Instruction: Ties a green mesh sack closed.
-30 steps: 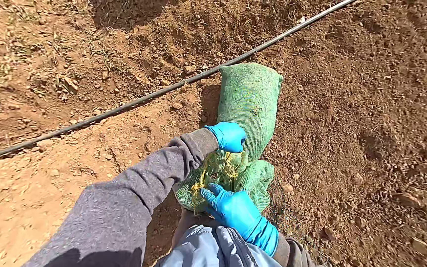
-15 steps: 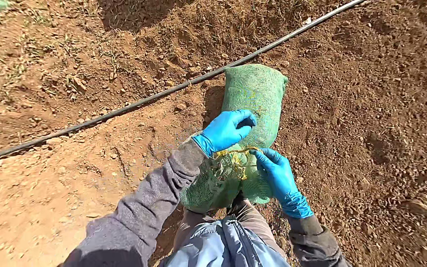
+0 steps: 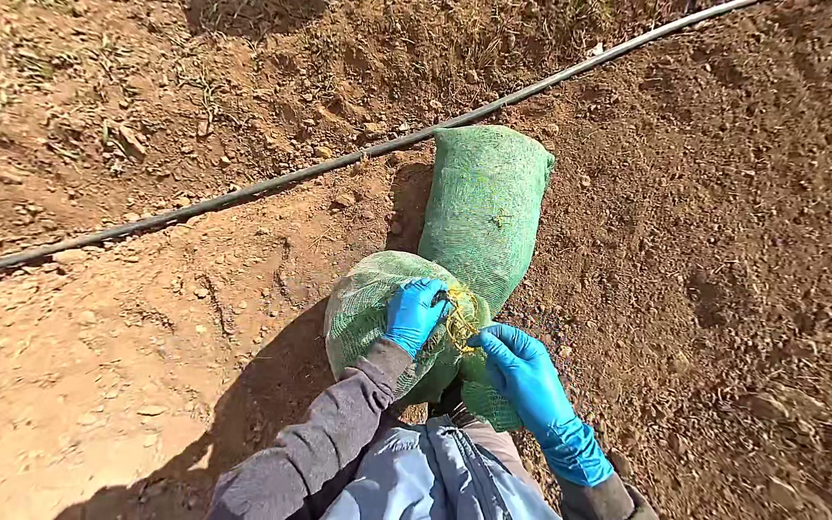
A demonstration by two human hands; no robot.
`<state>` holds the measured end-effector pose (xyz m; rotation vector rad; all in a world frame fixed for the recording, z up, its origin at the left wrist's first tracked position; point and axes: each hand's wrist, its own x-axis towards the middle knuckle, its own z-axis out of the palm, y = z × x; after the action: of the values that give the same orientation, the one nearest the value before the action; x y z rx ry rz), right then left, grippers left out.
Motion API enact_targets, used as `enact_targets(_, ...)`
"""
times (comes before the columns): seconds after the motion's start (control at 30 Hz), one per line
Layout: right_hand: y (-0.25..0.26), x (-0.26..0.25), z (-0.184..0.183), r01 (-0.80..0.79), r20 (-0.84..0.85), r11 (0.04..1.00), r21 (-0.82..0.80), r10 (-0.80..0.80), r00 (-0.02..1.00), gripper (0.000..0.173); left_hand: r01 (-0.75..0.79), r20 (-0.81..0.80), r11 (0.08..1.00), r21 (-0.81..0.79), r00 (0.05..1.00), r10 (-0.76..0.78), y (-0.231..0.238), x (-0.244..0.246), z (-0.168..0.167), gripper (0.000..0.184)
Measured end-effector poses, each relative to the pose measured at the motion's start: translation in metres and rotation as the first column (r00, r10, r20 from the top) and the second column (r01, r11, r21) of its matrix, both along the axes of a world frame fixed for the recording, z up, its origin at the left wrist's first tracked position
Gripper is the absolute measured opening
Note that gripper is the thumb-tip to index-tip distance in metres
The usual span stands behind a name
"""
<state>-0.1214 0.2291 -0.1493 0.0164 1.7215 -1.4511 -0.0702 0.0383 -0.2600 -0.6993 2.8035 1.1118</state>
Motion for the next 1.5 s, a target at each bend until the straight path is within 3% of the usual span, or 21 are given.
enact_targets(0.17,0.014,-0.008,0.003,0.099,-0.036,0.995,0.027,-0.098,0.994,0.021,0.132,-0.035,0.958,0.253,0.991,-0.127,-0.042,-0.007,0.007,0.009)
enact_targets(0.23,0.024,-0.011,-0.014,0.086,-0.128,0.987,0.134,-0.069,0.989,0.02,0.226,-0.061,0.929,0.293,0.974,-0.218,-0.065,-0.01,0.008,0.009)
enact_targets(0.27,0.028,-0.011,-0.025,0.027,-0.179,0.968,0.249,0.019,0.984,0.02,0.264,-0.07,0.913,0.311,0.965,-0.255,-0.075,-0.012,0.009,0.01)
enact_targets(0.33,0.029,-0.003,-0.041,-0.226,-0.172,0.821,0.525,0.363,0.916,0.021,0.31,-0.09,0.885,0.347,0.95,-0.298,-0.091,-0.019,0.01,0.01)
enact_targets(0.43,0.013,0.03,-0.05,-0.577,-0.039,0.482,0.659,0.788,0.614,0.033,0.313,-0.099,0.865,0.393,0.949,-0.299,-0.095,-0.028,0.003,0.011)
enact_targets(0.53,-0.012,0.045,-0.029,-0.742,0.041,0.232,0.629,0.943,0.33,0.033,0.173,0.013,0.882,0.439,0.98,-0.199,-0.077,-0.03,-0.001,0.011)
enact_targets(0.6,-0.018,0.042,-0.016,-0.804,0.04,0.182,0.566,0.968,0.247,0.031,0.093,0.094,0.896,0.435,0.985,-0.148,-0.062,-0.027,-0.005,0.011)
enact_targets(0.73,-0.002,0.032,-0.015,-0.906,-0.119,0.283,0.314,0.959,0.258,0.026,0.083,0.088,0.899,0.431,0.987,-0.133,-0.034,-0.007,0.003,0.01)
enact_targets(0.8,0.006,0.028,-0.008,-0.914,-0.247,0.404,0.032,0.889,0.385,0.028,0.042,0.067,0.896,0.442,0.995,-0.08,-0.032,0.006,0.0,0.008)
enact_targets(0.87,0.009,0.05,-0.006,-0.846,-0.345,0.463,-0.263,0.774,0.531,0.033,-0.092,0.13,0.883,0.461,0.991,0.035,-0.043,0.01,-0.003,0.012)
enact_targets(0.93,0.008,0.06,0.004,-0.793,-0.39,0.52,-0.317,0.691,0.608,0.035,-0.173,0.192,0.862,0.476,0.977,0.09,-0.06,0.008,-0.011,0.014)
enact_targets(1.03,0.018,0.027,0.033,-0.641,-0.379,0.651,-0.406,0.518,0.767,0.031,-0.213,0.199,0.805,0.553,0.973,0.12,-0.072,0.009,-0.013,0.013)
enact_targets(1.13,0.046,0.0,0.043,-0.329,-0.229,0.811,-0.484,0.246,0.942,0.016,-0.3,0.224,0.687,0.662,0.954,0.2,-0.073,0.004,-0.008,0.011)
enact_targets(1.2,0.065,-0.013,0.039,-0.145,-0.211,0.884,-0.445,0.054,0.976,0.018,-0.335,0.244,0.639,0.692,0.942,0.23,-0.07,0.004,-0.005,0.01)
enact_targets(1.27,0.082,-0.023,0.039,-0.096,-0.236,0.872,-0.479,-0.023,0.971,0.028,-0.333,0.244,0.643,0.69,0.943,0.226,-0.066,0.003,-0.005,0.01)
enact_targets(1.43,0.114,-0.022,0.067,0.026,-0.312,0.755,-0.655,-0.301,0.901,0.028,-0.348,0.24,0.71,0.612,0.937,0.253,-0.06,0.007,-0.012,0.013)
enact_targets(1.5,0.135,-0.041,0.084,-0.08,-0.353,0.715,-0.695,-0.242,0.904,0.032,-0.332,0.221,0.745,0.578,0.943,0.249,-0.058,0.006,-0.011,0.013)
